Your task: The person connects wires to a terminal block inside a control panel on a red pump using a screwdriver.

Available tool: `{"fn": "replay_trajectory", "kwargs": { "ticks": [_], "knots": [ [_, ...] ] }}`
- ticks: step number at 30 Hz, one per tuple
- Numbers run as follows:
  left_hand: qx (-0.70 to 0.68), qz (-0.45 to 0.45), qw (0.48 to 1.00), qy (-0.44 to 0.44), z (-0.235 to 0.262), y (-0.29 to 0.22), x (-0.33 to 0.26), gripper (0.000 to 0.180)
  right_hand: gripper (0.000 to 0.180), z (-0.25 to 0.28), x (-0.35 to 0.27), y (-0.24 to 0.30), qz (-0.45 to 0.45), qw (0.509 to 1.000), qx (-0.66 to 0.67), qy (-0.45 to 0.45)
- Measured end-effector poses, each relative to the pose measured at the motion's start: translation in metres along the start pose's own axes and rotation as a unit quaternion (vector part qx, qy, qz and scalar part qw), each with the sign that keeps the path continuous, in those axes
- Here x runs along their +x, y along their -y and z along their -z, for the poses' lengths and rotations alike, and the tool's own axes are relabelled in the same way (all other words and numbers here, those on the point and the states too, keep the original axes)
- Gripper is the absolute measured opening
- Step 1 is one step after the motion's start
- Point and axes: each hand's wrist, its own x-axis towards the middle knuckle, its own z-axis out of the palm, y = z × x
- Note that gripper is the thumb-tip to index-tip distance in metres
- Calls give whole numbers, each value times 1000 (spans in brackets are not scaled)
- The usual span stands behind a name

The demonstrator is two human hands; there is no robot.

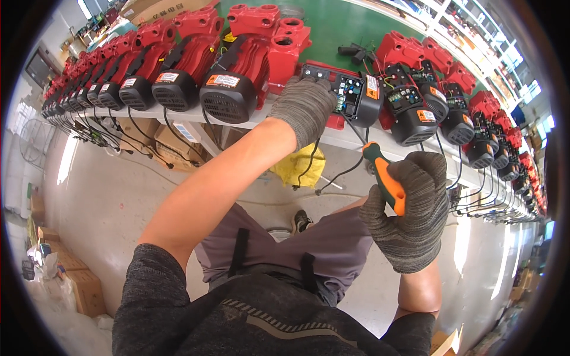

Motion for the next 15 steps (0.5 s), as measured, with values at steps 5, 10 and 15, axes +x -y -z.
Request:
{"fn": "replay_trajectory", "kwargs": {
  "ticks": [5, 10, 15],
  "knots": [
    [-83, 52, 994, 51, 3, -1, 7, 15, 41, 7, 4, 6, 12, 997, -44, 56],
    [-142, 94, 985, 40, -3, -4, 2, 21, 42, 7, -6, 1, 9, 992, -100, 76],
    [-102, 58, 987, -108, -21, -13, -4, 15, 36, 7, -7, 3, 2, 993, -84, 78]
  ]
}}
